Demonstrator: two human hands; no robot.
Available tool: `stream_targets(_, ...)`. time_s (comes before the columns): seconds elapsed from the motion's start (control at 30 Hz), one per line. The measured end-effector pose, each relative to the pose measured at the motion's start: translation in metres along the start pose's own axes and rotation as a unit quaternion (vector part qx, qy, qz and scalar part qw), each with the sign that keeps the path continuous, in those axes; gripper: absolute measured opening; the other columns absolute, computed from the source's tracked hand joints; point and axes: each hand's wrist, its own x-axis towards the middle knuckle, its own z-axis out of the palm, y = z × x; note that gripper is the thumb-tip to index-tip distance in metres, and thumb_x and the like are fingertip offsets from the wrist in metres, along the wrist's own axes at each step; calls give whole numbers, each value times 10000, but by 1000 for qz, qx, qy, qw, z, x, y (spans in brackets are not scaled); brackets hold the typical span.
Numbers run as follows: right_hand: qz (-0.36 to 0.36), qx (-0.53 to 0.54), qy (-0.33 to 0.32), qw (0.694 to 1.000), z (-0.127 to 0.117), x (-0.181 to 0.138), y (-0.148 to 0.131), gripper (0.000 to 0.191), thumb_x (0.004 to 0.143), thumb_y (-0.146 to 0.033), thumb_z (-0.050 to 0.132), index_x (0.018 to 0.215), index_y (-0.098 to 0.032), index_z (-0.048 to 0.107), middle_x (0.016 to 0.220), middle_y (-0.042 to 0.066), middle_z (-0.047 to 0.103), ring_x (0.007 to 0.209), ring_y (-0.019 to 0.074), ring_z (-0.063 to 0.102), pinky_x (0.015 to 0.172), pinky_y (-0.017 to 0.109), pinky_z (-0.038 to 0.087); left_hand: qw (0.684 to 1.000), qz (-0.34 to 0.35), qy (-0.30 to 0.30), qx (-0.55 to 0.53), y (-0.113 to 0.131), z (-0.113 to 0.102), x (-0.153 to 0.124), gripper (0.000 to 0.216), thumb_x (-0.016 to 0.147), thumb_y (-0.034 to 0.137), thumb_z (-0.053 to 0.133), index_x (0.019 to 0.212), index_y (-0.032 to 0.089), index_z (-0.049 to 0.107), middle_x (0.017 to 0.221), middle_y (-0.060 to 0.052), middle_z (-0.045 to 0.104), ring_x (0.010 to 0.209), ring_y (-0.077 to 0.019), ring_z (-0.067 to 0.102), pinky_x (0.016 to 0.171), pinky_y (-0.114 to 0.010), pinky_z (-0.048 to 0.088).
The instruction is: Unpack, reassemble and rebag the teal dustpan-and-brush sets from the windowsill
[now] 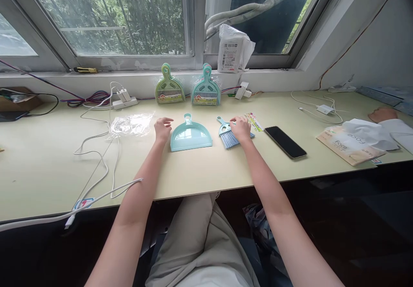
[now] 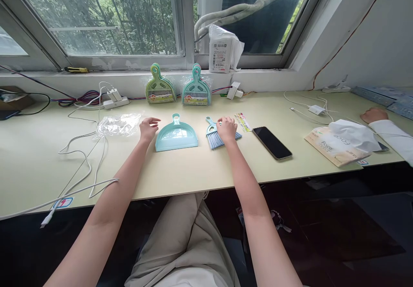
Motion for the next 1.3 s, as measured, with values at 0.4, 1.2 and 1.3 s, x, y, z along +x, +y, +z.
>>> stream_targets(0.4, -15, -18, -105, 994, 3, -9, -9, 345, 731, -268, 574, 1074, -239, 583, 1087, 83, 648, 1094, 294, 501, 924, 445, 325, 998, 10, -52, 13, 8, 4, -2, 215, 701, 333, 698, 850, 178, 687, 964, -79, 691, 835, -202, 651, 813, -342, 497)
stream_targets(1.2, -127, 25, -44, 991, 5, -23, -35, 175, 737, -167, 594, 894, -237, 562, 883, 8, 716, 877, 214, 640, 943, 403, 316, 912, 146, -294, 246, 56, 49, -50, 378, 899, 499, 396, 722, 202, 550, 794, -36, 646, 737, -184, 565, 626, -281, 357)
stream_targets(1.3, -162, 45, -57, 984, 7, -25, -36, 156, 754, -185, 600, 896, -236, 561, 896, 17, 719, 883, 220, 640, 987, 434, 289, 888, 221, -339, 218, 64, 56, -60, 337, 906, 461, 410, 795, 199, 592, 883, -43, 642, 783, -179, 577, 662, -280, 403)
